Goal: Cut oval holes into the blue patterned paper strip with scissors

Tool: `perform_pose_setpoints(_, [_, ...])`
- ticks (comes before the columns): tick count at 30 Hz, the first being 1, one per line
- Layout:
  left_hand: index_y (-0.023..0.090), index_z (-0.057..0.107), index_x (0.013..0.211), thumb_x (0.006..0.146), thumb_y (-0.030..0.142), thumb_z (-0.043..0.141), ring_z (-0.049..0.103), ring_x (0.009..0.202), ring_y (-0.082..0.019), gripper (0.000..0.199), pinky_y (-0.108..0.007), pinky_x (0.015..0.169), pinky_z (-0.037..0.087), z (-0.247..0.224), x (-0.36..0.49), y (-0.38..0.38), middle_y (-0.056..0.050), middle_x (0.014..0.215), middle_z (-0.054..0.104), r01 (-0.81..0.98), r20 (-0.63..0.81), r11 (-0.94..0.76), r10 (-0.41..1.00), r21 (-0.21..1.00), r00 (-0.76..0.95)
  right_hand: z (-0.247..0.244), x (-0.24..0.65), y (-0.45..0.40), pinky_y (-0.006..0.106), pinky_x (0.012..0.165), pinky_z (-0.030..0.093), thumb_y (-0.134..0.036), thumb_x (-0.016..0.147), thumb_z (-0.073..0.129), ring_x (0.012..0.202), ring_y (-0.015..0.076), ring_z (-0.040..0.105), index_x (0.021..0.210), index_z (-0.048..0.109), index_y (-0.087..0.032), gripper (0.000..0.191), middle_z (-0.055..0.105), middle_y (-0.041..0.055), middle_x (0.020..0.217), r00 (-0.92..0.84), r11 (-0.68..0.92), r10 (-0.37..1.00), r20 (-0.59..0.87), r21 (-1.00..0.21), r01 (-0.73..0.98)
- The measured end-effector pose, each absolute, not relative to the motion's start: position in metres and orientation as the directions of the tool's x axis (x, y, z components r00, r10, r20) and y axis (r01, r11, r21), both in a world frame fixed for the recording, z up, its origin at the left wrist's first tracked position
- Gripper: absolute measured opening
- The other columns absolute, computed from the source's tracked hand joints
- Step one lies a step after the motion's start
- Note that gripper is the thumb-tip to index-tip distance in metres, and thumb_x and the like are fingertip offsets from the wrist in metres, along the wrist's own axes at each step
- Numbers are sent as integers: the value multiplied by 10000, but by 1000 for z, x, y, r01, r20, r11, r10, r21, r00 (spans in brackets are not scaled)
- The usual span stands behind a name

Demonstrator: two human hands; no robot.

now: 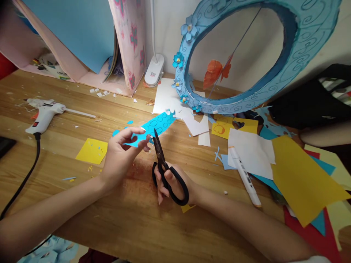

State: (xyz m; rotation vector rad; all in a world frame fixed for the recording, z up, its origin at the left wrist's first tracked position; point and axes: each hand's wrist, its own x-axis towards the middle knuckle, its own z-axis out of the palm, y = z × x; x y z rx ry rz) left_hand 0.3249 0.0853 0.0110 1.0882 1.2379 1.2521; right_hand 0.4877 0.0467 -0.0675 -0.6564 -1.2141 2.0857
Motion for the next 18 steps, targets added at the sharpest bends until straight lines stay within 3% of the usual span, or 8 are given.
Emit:
perform_pose_setpoints(4, [164,571,683,634,356,762,585,630,-106,276,-203,578,470,11,325,83,5,711,608,34,-73,76,995,997,-66,-69,487,43,209,347,443,-771,749,403,329,90,461,772,443,-186,587,410,-94,433,-646,-361,752,-132,-902,-236])
perform_pose_setpoints(9, [172,558,809,686,343,726,604,559,-111,270,-222,575,483,6,329,85,25,608,629,-69,-147,141,984,988,-99,-66,486,41,203,351,411,-784,747,379,346,107,484,782,446,-183,606,411,-87,430,-650,-363,748,-137,-904,-226])
perform_pose_setpoints(12, [172,557,815,666,334,739,610,574,-112,286,-229,594,494,6,328,88,28,641,634,-127,-144,128,982,984,-126,-59,486,42,253,434,460,-823,689,404,397,115,492,816,444,-186,651,447,-71,496,-673,-369,734,-97,-888,-274])
perform_pose_setpoints(18, [165,541,731,594,307,780,563,540,-97,310,-221,547,464,9,312,99,40,611,576,-48,-173,179,979,983,112,-47,490,48,320,554,498,-857,671,349,500,144,519,868,459,-186,708,469,-37,580,-726,-357,685,-53,-894,-272])
